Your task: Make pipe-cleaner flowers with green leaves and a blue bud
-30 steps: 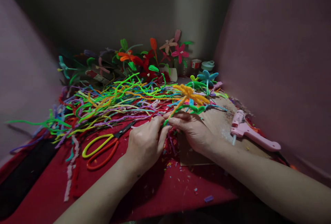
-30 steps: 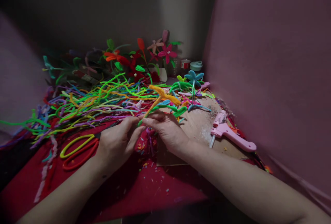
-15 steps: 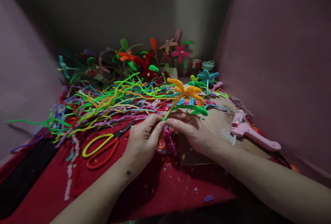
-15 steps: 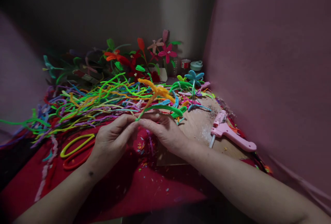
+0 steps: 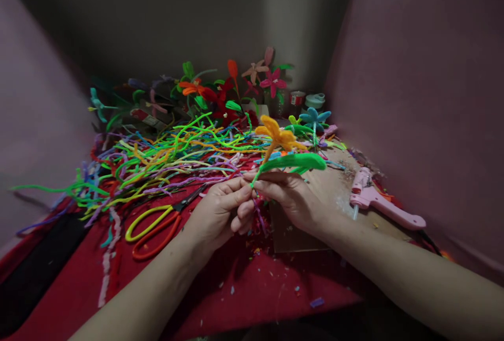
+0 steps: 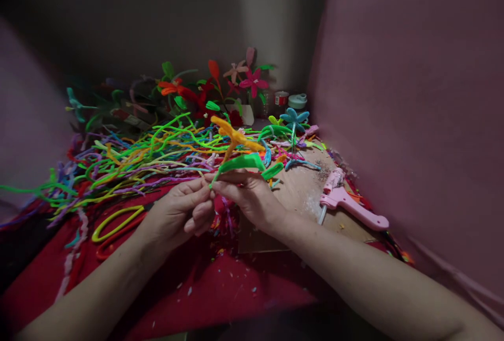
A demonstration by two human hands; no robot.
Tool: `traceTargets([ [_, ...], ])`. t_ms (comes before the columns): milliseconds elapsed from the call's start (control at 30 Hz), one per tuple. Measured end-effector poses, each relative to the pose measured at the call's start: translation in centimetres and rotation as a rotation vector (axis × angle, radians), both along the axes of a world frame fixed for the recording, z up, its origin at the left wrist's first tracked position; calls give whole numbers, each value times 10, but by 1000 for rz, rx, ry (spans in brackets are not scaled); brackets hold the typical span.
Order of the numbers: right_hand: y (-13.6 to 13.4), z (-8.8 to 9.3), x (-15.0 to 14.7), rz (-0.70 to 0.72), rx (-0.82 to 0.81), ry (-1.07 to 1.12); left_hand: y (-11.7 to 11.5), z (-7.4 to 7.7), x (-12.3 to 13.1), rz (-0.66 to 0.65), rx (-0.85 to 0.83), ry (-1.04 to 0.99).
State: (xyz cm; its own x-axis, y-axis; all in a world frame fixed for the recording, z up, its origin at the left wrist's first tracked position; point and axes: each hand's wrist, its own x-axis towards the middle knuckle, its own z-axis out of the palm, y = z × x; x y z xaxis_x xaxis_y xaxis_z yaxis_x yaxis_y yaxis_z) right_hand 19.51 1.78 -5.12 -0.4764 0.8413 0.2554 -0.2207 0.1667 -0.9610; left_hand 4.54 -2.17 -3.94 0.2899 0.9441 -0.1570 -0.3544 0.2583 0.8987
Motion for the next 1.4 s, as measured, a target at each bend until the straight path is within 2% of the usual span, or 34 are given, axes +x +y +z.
traceTargets([
  [133,0,-7,-3,-45,-111,126,2,0,0,-64,-16,-33],
  [200,0,-9,-5,-44,-163,179,0,4,2,-43,8,48],
  [267,-1,-9,-5,-29,-190,198,-3,7,4,18,90,227],
  [367,-2,-6,-6,-31,-202,228,-7,5,7,194,351,621],
  [500,-3,-6,-6,-79,-209,193,-9,-8,5,410,822,1158],
  [567,-4,-6,-6,-86,-180,135,-8,-13,3,439,980,1305],
  [633,-5,-4,-6,-96,-120,84,-8,-14,1,443,1047,1339],
  [733,-5,2,-5,-98,-49,40,-9,-11,1,449,1025,1290],
  [833,-6,8,-5,-107,-75,-18,-10,-4,3,438,934,1194],
  [1000,-5,2,-5,-89,-174,94,-13,3,6,351,600,905],
  [1200,0,-5,-3,16,-127,158,-13,11,8,240,251,533],
  [1300,0,-2,-2,92,-114,155,-11,13,7,142,146,336],
  [1400,0,-1,-3,140,-108,190,-9,12,4,-23,35,77],
])
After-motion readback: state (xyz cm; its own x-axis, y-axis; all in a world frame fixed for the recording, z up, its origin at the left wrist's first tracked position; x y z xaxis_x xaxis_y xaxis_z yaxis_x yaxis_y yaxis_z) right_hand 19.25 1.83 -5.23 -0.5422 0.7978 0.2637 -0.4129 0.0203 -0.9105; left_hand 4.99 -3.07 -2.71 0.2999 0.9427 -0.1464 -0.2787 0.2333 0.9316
